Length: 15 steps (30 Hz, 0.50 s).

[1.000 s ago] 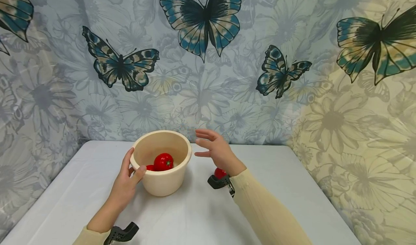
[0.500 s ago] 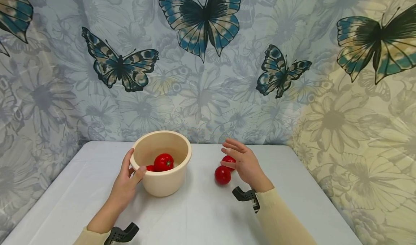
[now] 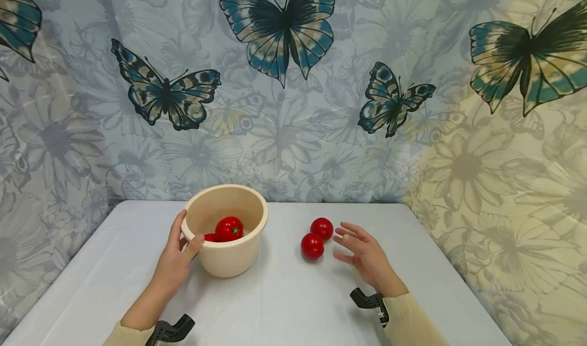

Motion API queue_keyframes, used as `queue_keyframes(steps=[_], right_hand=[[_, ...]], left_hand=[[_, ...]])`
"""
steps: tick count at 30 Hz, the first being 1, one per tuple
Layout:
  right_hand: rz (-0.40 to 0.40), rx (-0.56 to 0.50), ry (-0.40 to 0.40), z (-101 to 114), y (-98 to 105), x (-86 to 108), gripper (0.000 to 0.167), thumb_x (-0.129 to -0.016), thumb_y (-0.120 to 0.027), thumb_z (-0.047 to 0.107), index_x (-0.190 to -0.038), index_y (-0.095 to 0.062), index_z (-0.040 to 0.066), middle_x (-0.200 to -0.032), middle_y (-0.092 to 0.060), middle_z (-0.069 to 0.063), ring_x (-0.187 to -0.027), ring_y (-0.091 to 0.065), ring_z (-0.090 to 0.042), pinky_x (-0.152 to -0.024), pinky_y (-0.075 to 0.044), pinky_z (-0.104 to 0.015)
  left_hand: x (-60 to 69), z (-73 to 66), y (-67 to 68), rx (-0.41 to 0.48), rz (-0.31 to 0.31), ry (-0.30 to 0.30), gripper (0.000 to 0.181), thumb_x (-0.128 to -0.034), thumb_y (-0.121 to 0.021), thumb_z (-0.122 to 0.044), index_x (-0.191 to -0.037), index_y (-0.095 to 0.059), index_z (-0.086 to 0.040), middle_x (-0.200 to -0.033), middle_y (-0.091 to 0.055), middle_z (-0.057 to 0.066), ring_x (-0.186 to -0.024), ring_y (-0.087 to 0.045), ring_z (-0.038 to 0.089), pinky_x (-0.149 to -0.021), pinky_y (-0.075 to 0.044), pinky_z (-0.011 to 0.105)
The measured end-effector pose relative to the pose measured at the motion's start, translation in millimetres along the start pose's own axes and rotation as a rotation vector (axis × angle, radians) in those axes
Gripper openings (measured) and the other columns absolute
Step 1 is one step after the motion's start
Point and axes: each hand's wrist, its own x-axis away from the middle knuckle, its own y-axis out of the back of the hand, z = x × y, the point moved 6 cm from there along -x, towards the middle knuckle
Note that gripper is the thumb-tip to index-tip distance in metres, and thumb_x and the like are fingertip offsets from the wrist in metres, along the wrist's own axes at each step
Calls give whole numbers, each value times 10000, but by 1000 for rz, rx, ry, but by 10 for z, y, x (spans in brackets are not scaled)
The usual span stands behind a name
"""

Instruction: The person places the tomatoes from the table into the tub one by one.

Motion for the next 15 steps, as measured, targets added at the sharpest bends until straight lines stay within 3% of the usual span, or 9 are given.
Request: queue_keyframes(steps=[2,3,7,9,15], right_hand=[[-13,-58,-46,-162,93,11,526,-1024,-551,106,-1508,-363,20,-1504,-355,-259,-1343,-429,-400,-903,-510,-528],[-26,-81,-62,-231,136,14,538,-1023,-555,106,-1514,-353,19,-1505,-358,-256,-1336,-442,-392,-908,-507,-530],[-20,-116,-64,-391,222,7,593,-1007,-579,91,-1529,-313,-5,-1500,-344,-280,-1333,-444,-391,-928,-490,-546],[-20,-95,-43,-407,236,8,609,-987,-603,93,-1522,-330,-8,-1489,-360,-281,-1332,-442,-398,-918,-495,-553],[-10,10,-26,-428,178,-23,581,-964,-628,55,-1489,-393,-31,-1470,-410,-254,-1342,-426,-406,-883,-518,-547]], left_hand=[[-4,9,0,-4,1,-1,800,-1036,-555,-297,-1615,-4,-263,-1636,-96,126,-1425,-218,459,-1033,-376,456],[-5,12,0,-5,1,-2,802,-1036,-556,-297,-1615,-3,-263,-1636,-95,128,-1424,-219,460,-1029,-391,432],[-7,15,0,0,-4,-3,796,-1036,-558,-286,-1616,-13,-269,-1634,-102,124,-1421,-228,453,-939,-424,191],[-10,10,-11,8,0,-3,793,-1035,-559,-285,-1615,-18,-274,-1634,-102,119,-1423,-229,445,-896,-405,125],[-1,10,8,-13,-3,3,801,-1034,-558,-298,-1615,-8,-273,-1634,-99,129,-1422,-225,457,-1035,-381,452]])
